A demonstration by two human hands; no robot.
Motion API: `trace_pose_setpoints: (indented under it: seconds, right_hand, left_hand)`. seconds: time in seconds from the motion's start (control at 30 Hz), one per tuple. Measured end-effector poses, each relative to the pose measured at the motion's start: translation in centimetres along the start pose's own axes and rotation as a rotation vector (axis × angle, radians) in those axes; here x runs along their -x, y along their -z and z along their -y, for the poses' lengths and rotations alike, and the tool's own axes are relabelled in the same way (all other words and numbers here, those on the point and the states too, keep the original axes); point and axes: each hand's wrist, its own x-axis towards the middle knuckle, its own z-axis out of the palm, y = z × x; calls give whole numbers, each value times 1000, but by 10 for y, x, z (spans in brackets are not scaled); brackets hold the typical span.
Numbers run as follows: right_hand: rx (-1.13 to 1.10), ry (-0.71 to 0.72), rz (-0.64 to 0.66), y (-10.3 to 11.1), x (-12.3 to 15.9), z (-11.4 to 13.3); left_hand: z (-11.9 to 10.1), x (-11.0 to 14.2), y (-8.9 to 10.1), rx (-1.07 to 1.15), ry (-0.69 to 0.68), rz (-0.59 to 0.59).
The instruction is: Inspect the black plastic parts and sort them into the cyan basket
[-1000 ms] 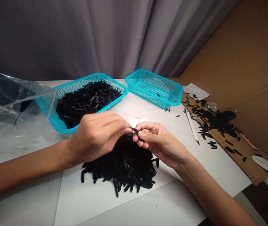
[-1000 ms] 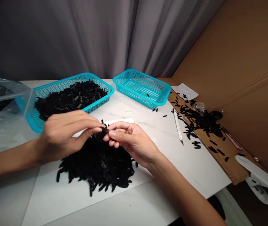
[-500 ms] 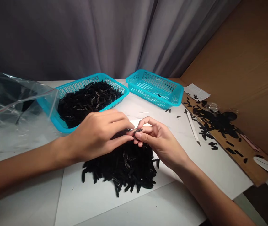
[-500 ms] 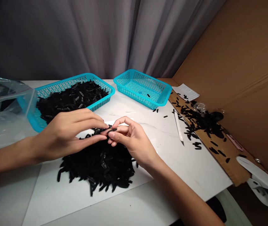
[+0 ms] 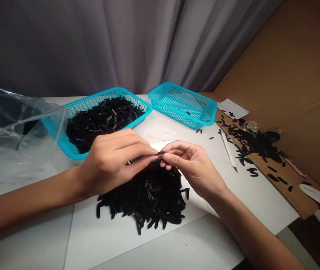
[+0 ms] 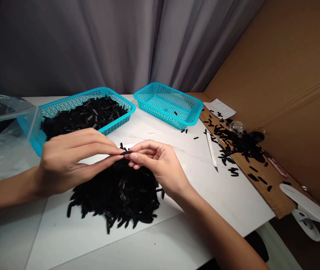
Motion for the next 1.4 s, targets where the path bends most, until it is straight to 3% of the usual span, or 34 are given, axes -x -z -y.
trace_pose_setpoints:
  seconds: [0.33,0.6,0.7,0.87,1.0,1.2,1.4]
  right_hand:
    - [-190,-170,130,3,-1,3]
    - [-26,-68,83,3,0,4]
    - [-9,-74,95,2,0,4]
    - [-98,-145,142,2,0,5]
    - [-167,-222,161,2,0,7]
    - [-197,-265,165,1,0,8]
    - [-178,-263,142,0,0,7]
  left_hand:
    - [4,3,-3,7,17,3]
    - [1,2,-5,71,94,45]
    - [-5,-2,-2,193,269,99]
    - [-8,-11,1,595,783,286]
    - [-3,-10,0,888,947,369]
    - [2,-7,-2,999,966,403]
    - [1,-8,-3,843,795,391]
